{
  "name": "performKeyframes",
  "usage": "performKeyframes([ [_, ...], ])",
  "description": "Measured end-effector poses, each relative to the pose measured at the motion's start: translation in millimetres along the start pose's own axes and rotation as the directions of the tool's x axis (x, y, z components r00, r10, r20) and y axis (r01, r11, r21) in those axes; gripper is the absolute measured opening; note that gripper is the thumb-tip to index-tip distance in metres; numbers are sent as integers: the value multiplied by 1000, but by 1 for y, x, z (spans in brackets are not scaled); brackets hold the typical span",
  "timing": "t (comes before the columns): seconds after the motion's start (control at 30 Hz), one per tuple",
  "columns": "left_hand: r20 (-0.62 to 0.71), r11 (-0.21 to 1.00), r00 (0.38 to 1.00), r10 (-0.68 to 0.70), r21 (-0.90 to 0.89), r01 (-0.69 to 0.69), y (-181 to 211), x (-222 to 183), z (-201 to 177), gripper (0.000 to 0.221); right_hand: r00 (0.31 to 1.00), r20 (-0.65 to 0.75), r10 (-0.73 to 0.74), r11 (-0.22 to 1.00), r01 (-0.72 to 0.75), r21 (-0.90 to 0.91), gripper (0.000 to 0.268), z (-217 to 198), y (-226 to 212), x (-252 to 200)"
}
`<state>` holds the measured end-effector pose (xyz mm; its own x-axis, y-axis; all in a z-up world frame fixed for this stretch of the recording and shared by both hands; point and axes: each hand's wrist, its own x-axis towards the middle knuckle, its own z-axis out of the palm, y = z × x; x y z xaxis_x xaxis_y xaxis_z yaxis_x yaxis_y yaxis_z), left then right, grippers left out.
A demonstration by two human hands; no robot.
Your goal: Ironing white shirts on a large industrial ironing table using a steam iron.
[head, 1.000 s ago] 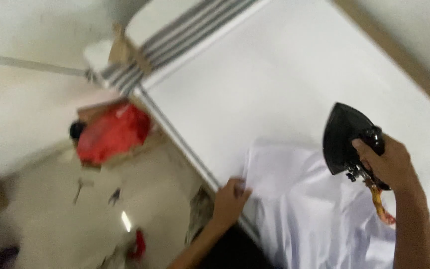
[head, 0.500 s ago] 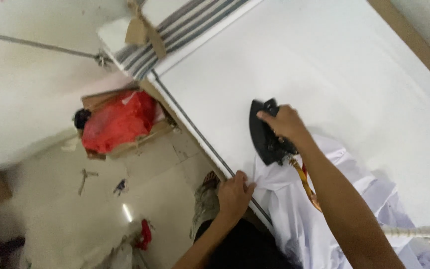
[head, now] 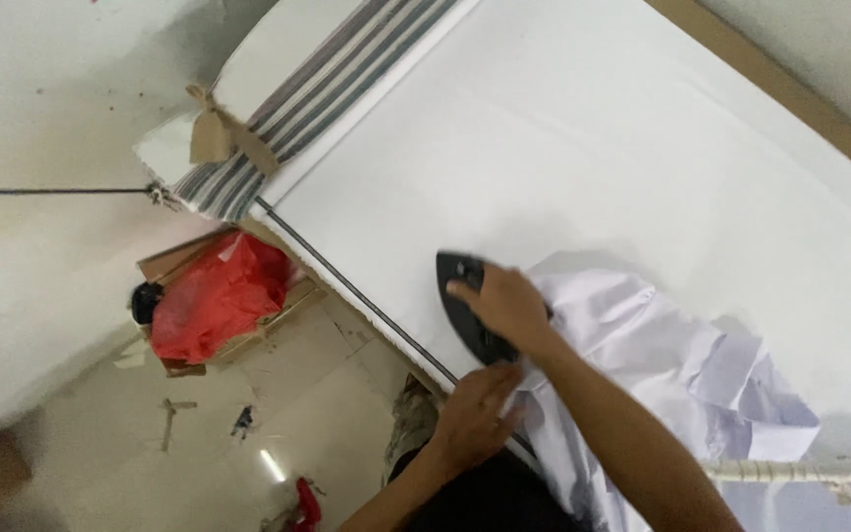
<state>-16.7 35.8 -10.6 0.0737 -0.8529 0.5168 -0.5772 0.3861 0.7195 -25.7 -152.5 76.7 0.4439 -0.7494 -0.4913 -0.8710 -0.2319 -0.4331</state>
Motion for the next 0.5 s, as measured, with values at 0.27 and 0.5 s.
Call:
performKeyframes([
  [0.27,421,910,866,-270,406,86,-20,-18,5,59,976,-207,-67,994,84,75,68,-55,62,86],
  [0.5,102,918,976,-194,369,144,-64,115,34,24,736,-559,381,886,-117,449,58,-118,88,-77],
])
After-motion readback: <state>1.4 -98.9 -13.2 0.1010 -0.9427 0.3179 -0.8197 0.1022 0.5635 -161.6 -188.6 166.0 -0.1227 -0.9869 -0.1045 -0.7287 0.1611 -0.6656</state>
